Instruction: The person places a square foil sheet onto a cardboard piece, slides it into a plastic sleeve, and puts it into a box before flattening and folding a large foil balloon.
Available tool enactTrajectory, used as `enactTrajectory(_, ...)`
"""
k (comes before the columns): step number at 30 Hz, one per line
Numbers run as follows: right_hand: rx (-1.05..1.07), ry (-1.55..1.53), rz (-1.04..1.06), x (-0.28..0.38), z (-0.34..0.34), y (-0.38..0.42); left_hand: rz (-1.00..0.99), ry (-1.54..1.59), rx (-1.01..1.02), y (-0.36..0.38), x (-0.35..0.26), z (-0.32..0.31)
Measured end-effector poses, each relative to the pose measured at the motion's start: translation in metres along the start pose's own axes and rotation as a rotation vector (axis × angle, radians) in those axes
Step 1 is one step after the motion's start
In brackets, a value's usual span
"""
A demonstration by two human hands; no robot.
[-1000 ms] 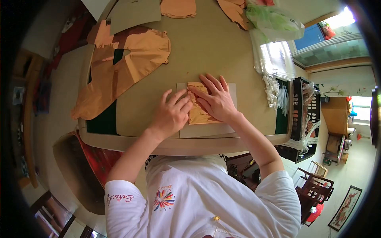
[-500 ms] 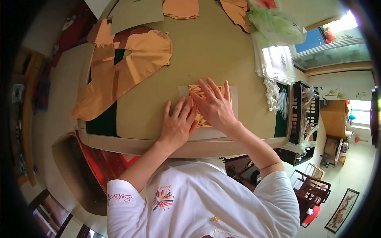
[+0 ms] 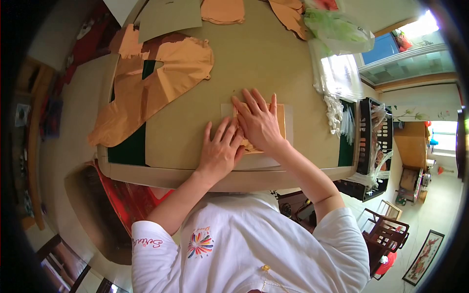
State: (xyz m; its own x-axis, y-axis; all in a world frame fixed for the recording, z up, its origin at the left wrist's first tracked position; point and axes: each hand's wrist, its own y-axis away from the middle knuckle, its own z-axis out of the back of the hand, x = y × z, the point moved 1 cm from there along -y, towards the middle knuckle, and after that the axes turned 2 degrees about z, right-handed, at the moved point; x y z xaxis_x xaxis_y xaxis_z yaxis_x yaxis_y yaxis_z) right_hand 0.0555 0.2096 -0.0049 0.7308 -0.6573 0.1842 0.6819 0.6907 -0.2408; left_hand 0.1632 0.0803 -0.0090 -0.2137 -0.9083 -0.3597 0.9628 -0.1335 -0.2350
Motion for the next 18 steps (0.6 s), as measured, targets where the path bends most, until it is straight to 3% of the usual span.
enactTrajectory(9, 0.138, -0.054, 0.025, 0.008, 0.02, 0.05, -0.015, 0.009, -0.038, 0.0, 0.004, -0.01)
enactTrajectory(18, 0.129, 0.071, -0.22, -0.036, 0.015, 0.038, -0.036, -0.045, -0.031, -0.001, 0.001, -0.003)
